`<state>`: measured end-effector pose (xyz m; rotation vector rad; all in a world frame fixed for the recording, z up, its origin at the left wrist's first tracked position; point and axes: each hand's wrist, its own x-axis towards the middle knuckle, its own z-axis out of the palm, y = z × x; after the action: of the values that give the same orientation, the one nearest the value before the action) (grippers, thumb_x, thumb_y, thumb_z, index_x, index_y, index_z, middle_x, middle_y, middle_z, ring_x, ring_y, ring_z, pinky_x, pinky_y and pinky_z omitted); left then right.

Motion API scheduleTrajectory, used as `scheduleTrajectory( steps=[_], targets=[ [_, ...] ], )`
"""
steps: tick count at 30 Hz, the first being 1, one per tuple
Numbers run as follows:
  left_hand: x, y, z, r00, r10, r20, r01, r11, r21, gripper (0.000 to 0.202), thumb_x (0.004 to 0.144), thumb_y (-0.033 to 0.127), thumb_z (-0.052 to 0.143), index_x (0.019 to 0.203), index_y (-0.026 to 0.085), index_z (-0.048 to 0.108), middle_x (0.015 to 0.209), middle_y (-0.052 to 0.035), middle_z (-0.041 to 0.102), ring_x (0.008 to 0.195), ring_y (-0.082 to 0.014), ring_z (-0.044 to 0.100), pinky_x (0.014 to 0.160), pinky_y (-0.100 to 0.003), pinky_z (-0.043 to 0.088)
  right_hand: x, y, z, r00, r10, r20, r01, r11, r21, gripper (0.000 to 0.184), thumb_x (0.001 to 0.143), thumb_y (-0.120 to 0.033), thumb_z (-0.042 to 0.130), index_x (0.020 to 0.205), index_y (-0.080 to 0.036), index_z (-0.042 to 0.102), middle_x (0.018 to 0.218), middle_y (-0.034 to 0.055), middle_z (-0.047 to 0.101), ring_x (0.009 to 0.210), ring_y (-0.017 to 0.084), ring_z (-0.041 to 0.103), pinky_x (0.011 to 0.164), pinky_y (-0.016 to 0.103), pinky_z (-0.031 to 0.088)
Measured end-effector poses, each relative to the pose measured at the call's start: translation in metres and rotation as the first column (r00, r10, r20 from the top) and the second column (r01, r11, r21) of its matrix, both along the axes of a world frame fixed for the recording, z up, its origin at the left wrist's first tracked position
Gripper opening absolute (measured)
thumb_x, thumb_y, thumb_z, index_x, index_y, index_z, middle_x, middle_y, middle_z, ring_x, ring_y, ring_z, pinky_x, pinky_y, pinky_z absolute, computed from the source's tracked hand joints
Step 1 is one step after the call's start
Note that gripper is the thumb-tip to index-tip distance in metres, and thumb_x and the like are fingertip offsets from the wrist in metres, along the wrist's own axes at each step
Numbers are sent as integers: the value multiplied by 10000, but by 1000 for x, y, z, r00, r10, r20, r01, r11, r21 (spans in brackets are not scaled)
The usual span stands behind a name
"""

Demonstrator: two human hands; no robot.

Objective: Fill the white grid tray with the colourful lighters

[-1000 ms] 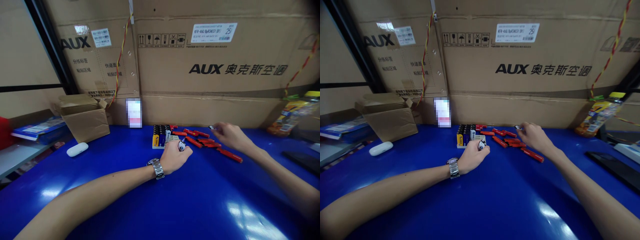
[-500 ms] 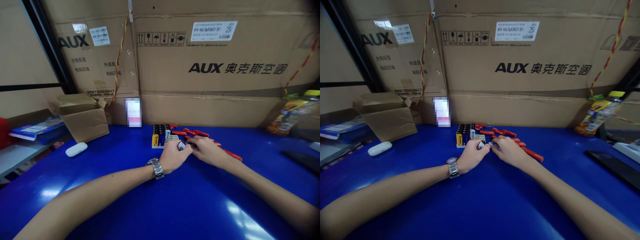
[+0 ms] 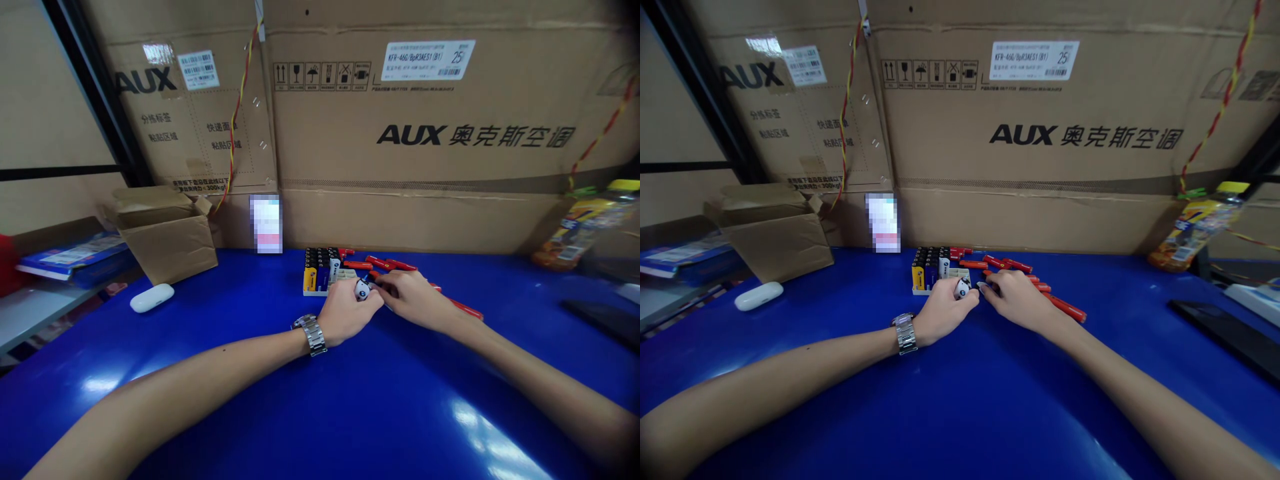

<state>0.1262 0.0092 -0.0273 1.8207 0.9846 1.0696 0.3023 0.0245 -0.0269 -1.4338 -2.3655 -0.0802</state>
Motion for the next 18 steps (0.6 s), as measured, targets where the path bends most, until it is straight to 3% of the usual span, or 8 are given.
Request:
scheduleTrajectory(
  steps=[13,18],
  targets=[
    [0,0,-3,997,-18,74,22,999,-48,305,754,328,555,565,189,360,504,65,348,445,-63,318,424,-209,222,-4,-5,10,999,28,-40,-26,999,36,259,841,-257,452,720,-178,667,661,52,654,593,152,568,568,277,378],
    [0,-1,-1,995,-42,88,48,997,-65,265,736,298,605,606,185,404,507,63,405,428,-58,355,413,-197,265,-6,-12,18,960,17,-280,-7,999,36,357,897,-394,431,796,-166,688,671,42,667,551,138,552,519,261,386]
  ],
)
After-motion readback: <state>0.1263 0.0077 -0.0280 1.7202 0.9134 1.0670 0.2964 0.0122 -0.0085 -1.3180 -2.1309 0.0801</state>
